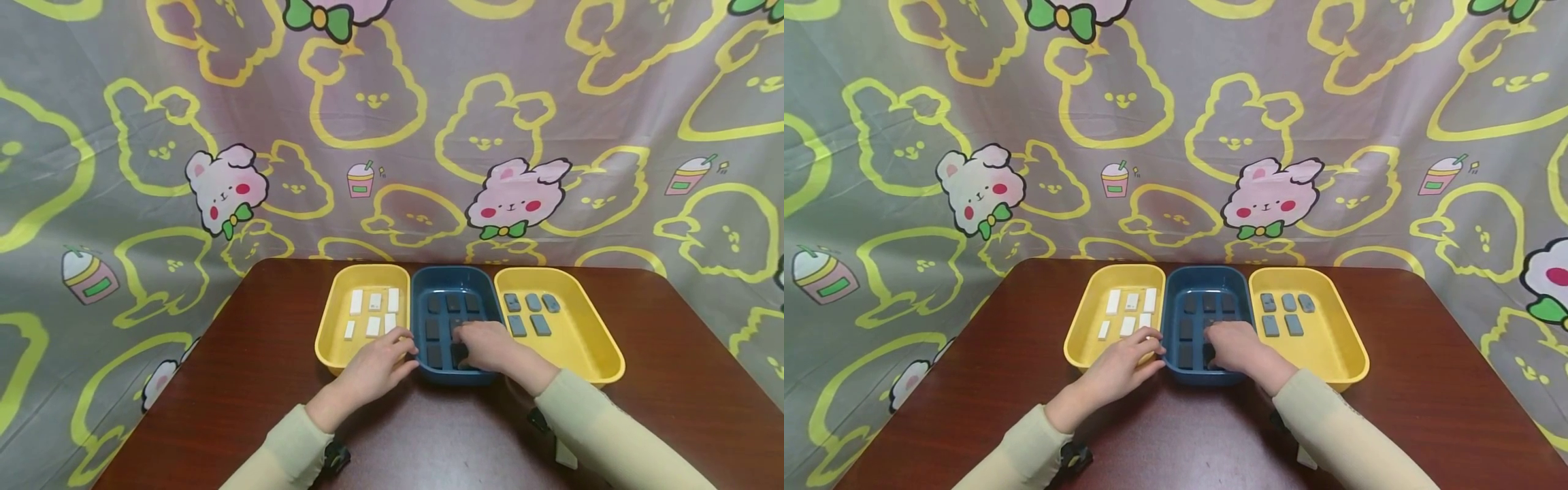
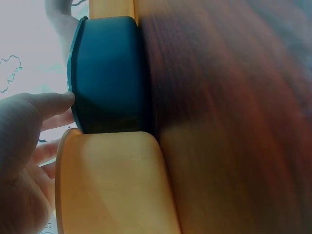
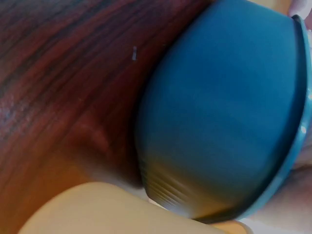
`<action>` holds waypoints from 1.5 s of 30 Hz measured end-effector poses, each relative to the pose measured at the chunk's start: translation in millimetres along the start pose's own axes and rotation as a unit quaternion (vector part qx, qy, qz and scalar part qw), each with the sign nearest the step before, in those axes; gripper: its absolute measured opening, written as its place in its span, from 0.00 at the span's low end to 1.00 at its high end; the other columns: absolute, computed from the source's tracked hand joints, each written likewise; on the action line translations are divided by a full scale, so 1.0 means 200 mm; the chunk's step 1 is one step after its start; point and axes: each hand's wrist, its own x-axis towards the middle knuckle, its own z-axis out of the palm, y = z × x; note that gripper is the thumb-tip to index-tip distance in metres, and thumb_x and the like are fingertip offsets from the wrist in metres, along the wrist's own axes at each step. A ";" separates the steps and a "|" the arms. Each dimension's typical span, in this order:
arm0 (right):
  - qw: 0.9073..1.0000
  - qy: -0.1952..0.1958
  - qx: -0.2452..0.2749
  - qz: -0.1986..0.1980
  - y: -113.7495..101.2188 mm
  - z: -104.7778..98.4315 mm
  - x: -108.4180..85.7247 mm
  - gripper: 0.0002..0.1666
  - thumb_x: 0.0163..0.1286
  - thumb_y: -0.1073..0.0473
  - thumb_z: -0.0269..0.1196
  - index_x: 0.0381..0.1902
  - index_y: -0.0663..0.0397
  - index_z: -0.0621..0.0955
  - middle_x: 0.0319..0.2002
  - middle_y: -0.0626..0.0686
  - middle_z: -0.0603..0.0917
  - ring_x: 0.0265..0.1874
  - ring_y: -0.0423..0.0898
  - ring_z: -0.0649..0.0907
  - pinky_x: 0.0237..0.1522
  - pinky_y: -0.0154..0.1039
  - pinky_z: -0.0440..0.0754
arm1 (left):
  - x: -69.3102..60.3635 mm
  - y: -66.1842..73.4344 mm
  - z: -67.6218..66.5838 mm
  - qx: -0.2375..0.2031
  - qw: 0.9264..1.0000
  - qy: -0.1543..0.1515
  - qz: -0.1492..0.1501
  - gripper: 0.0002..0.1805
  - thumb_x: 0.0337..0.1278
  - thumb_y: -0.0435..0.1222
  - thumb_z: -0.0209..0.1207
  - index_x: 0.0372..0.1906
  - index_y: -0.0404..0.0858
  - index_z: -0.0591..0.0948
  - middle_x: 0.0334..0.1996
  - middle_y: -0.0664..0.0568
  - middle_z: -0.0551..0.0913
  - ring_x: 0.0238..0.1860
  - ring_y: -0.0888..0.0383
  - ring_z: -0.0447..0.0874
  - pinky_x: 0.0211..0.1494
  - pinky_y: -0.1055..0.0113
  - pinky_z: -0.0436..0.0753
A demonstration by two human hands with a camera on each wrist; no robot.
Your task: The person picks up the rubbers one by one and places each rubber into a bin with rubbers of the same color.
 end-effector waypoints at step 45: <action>0.977 0.144 0.019 0.154 0.36 -0.16 -0.92 0.21 0.55 0.47 0.73 0.44 0.49 0.82 0.41 0.52 0.84 0.33 0.48 0.83 0.24 0.48 0.77 | -0.01 -0.01 0.02 0.002 1.000 0.008 0.006 0.09 0.60 0.41 0.65 0.41 0.41 0.82 0.45 0.53 0.77 0.38 0.60 0.80 0.44 0.68 0.80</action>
